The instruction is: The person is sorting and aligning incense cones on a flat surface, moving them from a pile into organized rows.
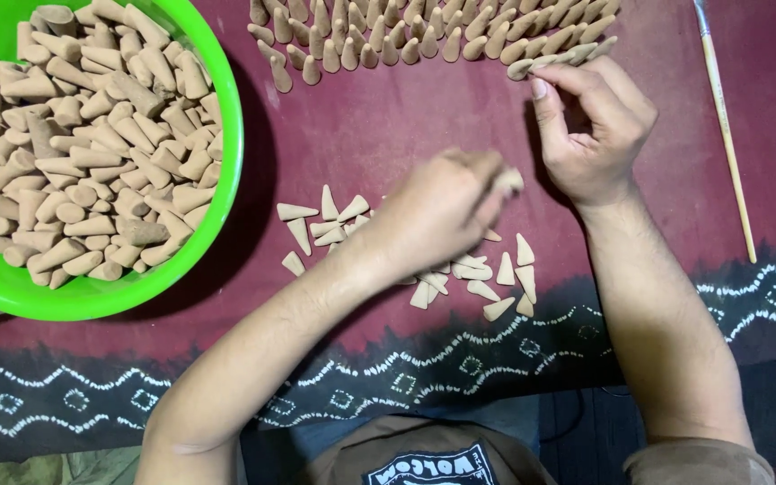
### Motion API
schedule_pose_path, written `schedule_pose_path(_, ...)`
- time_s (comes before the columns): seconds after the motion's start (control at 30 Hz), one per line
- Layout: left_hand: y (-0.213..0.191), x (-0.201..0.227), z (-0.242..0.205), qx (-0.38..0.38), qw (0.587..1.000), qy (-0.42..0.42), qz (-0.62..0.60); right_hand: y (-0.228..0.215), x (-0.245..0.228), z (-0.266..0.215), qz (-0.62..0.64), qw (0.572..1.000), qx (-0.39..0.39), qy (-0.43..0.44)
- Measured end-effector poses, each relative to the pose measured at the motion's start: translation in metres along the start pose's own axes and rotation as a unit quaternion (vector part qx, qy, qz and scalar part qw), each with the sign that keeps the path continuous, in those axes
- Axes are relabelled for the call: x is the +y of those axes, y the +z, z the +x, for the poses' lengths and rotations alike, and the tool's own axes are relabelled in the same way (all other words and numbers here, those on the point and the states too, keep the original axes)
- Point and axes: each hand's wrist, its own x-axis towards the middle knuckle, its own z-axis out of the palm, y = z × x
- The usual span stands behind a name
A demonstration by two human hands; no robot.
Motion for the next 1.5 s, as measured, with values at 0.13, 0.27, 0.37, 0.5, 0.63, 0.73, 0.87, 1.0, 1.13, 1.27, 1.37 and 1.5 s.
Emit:
schedule_pose_path(0.13, -0.003, -0.03, 0.009, 0.134, 0.99, 0.011, 0.044, -0.001, 0.001, -0.002, 0.02, 1.0, -0.001, 0.009)
schedule_pose_path(0.27, -0.005, -0.05, 0.016, 0.262, 0.961, 0.09, -0.014, 0.004, -0.002, 0.004, 0.091, 0.991, -0.076, -0.056)
schedule_pose_path(0.37, -0.004, -0.053, 0.017, 0.283, 0.952, 0.104, -0.05, 0.006, -0.007, 0.009, 0.103, 0.987, -0.106, -0.061)
schedule_pose_path(0.5, -0.005, -0.055, 0.018, 0.282, 0.95, 0.11, -0.082, 0.006, -0.007, 0.009, 0.1, 0.986, -0.12, -0.063)
schedule_pose_path(0.63, -0.002, -0.059, 0.019, 0.252, 0.957, 0.111, -0.094, 0.007, -0.006, 0.007, 0.07, 0.987, -0.133, -0.047)
schedule_pose_path(0.73, 0.0, -0.06, 0.019, 0.249, 0.959, 0.099, -0.09, 0.009, -0.006, 0.008, 0.058, 0.989, -0.125, -0.055)
schedule_pose_path(0.87, 0.0, -0.061, 0.019, 0.266, 0.952, 0.088, -0.123, 0.01, -0.005, 0.006, 0.035, 0.988, -0.14, -0.049)
schedule_pose_path(1.0, 0.001, -0.062, 0.019, 0.251, 0.956, 0.085, -0.129, 0.01, -0.005, 0.004, -0.016, 0.984, -0.16, -0.07)
schedule_pose_path(1.13, 0.002, -0.06, 0.019, 0.251, 0.953, 0.094, -0.144, 0.01, -0.003, 0.003, 0.003, 0.989, -0.132, -0.064)
schedule_pose_path(1.27, 0.002, -0.061, 0.02, 0.256, 0.956, 0.067, -0.13, 0.008, -0.004, 0.008, -0.019, 0.998, -0.046, -0.042)
schedule_pose_path(1.37, 0.002, -0.06, 0.02, 0.251, 0.958, 0.07, -0.119, 0.009, -0.004, 0.008, -0.043, 0.998, -0.031, -0.037)
schedule_pose_path(1.5, 0.002, -0.061, 0.021, 0.251, 0.959, 0.08, -0.109, 0.011, -0.003, 0.007, -0.062, 0.997, -0.024, -0.033)
